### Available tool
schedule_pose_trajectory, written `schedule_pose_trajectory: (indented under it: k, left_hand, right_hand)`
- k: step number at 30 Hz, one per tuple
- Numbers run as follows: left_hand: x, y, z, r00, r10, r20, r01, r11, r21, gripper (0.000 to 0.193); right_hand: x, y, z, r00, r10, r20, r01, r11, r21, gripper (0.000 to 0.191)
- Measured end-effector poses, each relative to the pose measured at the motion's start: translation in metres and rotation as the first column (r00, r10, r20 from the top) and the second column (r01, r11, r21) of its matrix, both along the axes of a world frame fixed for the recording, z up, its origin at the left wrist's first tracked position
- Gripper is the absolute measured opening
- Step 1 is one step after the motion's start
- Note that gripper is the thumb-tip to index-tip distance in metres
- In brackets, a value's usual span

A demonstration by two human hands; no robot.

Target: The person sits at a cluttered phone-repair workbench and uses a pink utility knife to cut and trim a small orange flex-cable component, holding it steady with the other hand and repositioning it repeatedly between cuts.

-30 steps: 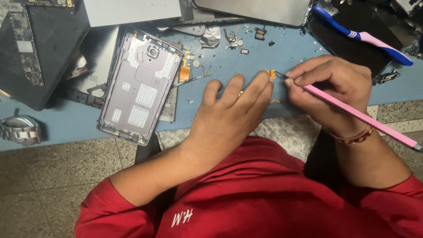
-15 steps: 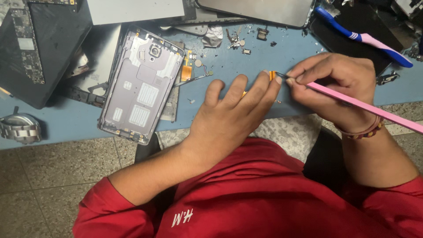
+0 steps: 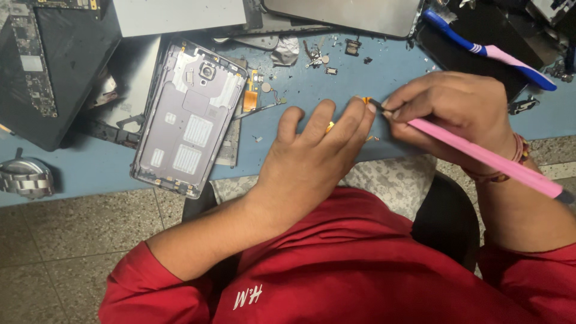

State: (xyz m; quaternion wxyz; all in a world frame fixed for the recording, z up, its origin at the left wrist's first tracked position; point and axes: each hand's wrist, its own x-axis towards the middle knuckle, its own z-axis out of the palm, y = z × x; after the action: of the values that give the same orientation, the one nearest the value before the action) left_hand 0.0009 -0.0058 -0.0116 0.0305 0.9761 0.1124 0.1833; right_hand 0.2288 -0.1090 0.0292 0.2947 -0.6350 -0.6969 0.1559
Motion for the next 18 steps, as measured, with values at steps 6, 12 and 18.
schedule_pose_trajectory:
  k: [6, 12, 18]
  left_hand:
    - [0.001, 0.000, -0.001, 1.000, 0.011, -0.004, -0.011, 1.000, 0.004, 0.050]
    - [0.001, 0.000, -0.001, 1.000, 0.014, 0.020, -0.014, 1.000, 0.002, 0.052]
    - [0.001, 0.001, 0.001, 1.000, 0.004, 0.015, -0.004, 1.000, -0.026, 0.054]
  right_hand:
    - [0.001, 0.003, 0.003, 0.985, 0.143, 0.097, -0.150, 0.986, 0.070, 0.016]
    - [0.007, -0.005, -0.014, 0.998, 0.011, -0.063, -0.008, 0.999, 0.048, 0.021]
    - [0.013, -0.010, -0.014, 0.980, -0.059, -0.191, 0.058, 0.998, -0.007, 0.017]
